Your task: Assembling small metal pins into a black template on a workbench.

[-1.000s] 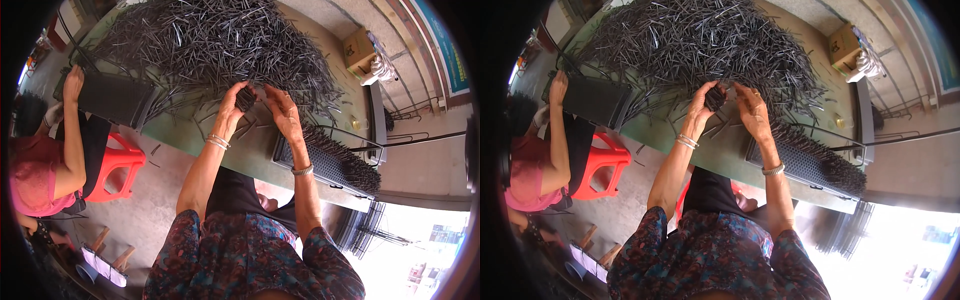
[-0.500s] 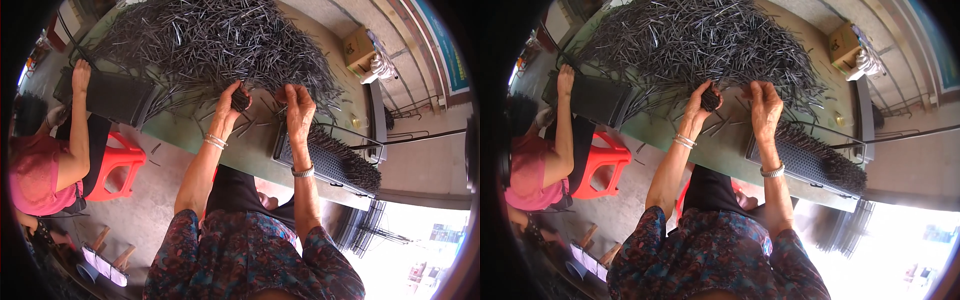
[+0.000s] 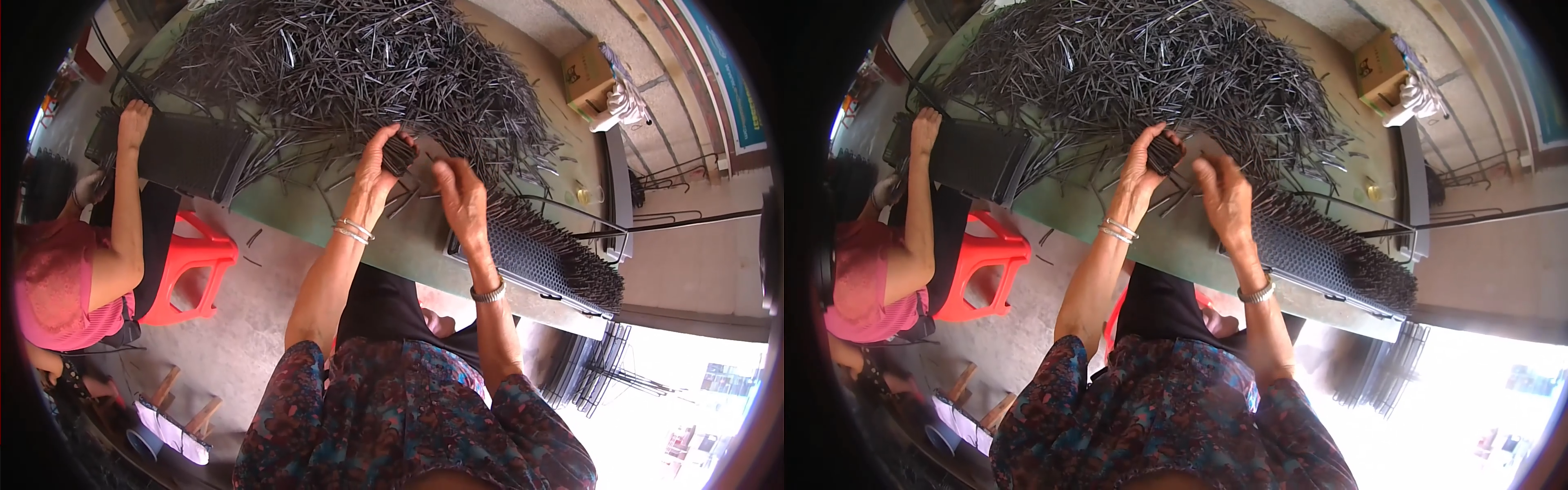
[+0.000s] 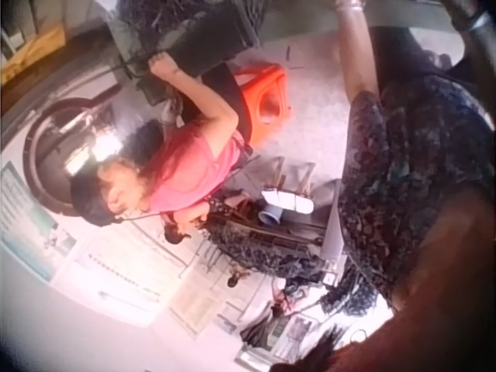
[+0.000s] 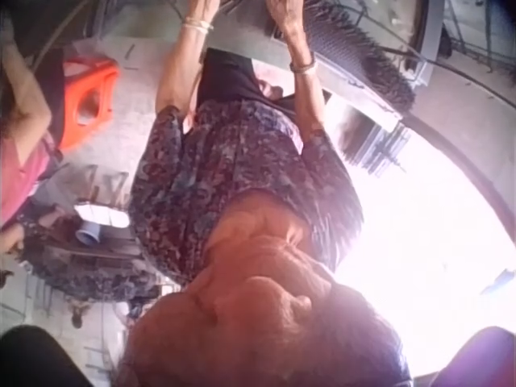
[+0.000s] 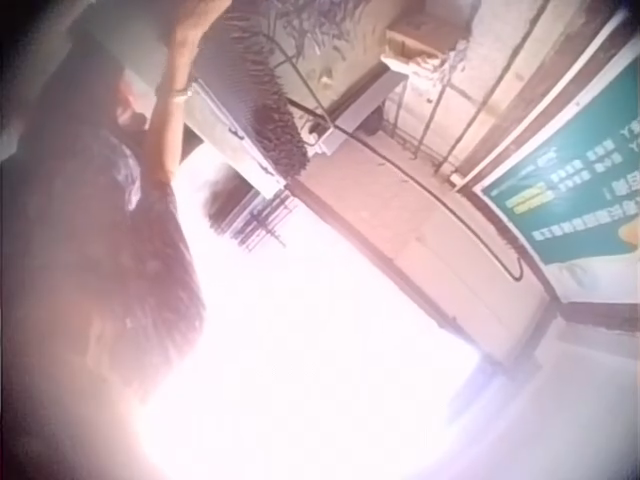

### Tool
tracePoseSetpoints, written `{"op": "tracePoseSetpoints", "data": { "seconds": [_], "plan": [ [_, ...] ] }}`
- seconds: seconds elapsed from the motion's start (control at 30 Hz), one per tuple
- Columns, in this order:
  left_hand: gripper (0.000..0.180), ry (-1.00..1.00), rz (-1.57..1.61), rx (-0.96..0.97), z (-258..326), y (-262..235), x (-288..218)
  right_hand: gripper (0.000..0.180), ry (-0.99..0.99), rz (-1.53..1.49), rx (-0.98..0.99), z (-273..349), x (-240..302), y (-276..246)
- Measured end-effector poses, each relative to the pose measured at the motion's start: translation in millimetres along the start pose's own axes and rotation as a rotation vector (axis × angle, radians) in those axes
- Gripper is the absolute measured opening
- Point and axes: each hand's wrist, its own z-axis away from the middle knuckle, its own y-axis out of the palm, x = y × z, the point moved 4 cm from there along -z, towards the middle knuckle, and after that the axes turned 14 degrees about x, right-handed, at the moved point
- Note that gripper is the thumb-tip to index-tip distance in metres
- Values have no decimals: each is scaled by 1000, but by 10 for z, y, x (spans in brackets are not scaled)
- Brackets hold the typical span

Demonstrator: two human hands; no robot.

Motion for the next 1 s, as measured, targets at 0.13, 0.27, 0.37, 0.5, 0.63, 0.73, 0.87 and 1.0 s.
{"op": "tracePoseSetpoints", "data": {
  "seconds": [0.13,0.27,0.37,0.5,0.63,0.73,0.87,1.0],
  "plan": [
    [15,19,35,30,17,11,-18,20,5,6,29,109,-93,213],
    [15,31,25,-6,72,-23,-10,13,55,-31,-69,165,-55,262],
    [13,108,43,-15,67,-85,-127,11,69,-29,-120,270,25,177],
    [21,281,-263,-27,80,-91,-318,8,30,-105,-149,383,-28,-183],
    [31,415,-788,-115,329,-106,-288,6,72,-119,-187,553,129,-592],
    [35,464,-1383,-165,488,-223,-128,9,11,-362,-175,690,104,-853],
    [34,365,-1276,-67,528,-284,-77,10,116,-199,-263,935,177,-1193],
    [23,350,-1331,-129,515,-377,-127,8,175,-66,-308,1109,142,-1387]
  ]
}}
